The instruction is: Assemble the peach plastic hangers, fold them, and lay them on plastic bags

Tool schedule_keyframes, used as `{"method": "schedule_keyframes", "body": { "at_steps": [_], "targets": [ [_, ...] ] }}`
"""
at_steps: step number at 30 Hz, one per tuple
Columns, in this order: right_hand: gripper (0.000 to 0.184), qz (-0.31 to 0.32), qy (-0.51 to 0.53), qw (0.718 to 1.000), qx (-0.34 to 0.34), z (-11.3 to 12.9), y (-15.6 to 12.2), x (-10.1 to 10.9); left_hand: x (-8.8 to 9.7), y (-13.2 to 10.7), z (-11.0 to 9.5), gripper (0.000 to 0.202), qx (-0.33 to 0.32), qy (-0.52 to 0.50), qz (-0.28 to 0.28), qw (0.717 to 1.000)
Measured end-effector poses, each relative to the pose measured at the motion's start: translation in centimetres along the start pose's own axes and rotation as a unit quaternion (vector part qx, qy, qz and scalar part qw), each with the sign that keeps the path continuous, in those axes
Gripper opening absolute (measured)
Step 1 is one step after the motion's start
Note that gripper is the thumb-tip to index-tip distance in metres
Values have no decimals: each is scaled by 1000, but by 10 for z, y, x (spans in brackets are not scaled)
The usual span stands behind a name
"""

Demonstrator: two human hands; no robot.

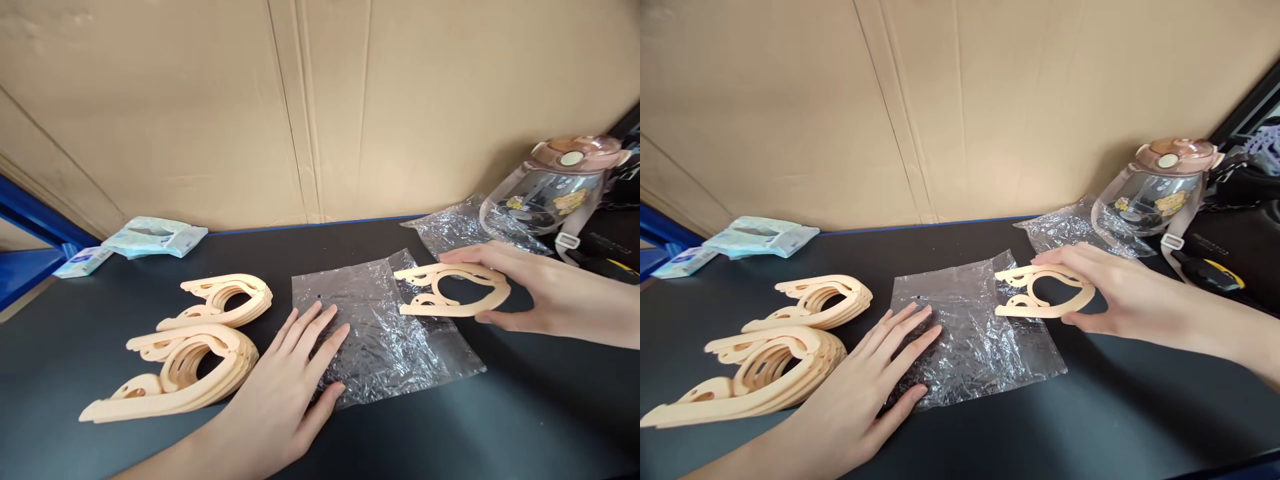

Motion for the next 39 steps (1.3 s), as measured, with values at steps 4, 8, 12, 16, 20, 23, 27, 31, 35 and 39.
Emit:
{"method": "schedule_keyframes", "body": {
  "at_steps": [4,8,12,16,20,23,27,31,35,39],
  "targets": [
    [52,44,46,998,-29,-9,13,-17,-8,0,3,52,0,-27,45,999],
    [51,103,49,992,-47,-12,26,-29,-10,1,3,52,-1,-38,61,997],
    [53,131,29,989,-63,-9,37,-35,-11,2,3,52,-8,-40,72,997],
    [61,133,75,988,-33,-1,44,-44,-11,2,1,51,-20,-53,79,995],
    [63,129,108,985,-27,-2,43,-43,-10,1,1,51,-21,-57,80,995],
    [62,123,82,988,-47,-8,38,-37,-12,0,0,52,-24,-61,89,994],
    [57,128,46,989,-63,-11,33,-41,-13,-1,-5,55,-36,-63,106,992],
    [53,85,53,994,-51,-3,35,-46,-13,0,-6,55,-39,-62,110,991],
    [54,30,32,998,-39,10,39,-48,-14,1,-7,56,-41,-60,112,991],
    [51,-14,31,998,-56,18,39,-49,-14,0,-7,55,-38,-59,111,991]
  ]
}}
Point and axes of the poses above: each hand's wrist, its own y-axis towards the middle knuckle, its own x-axis out of the back of the hand, z = x × y, the point moved 9 cm from there along y, towards the middle knuckle, and after that the axes turned 11 degrees about z, right-handed, at the moved point
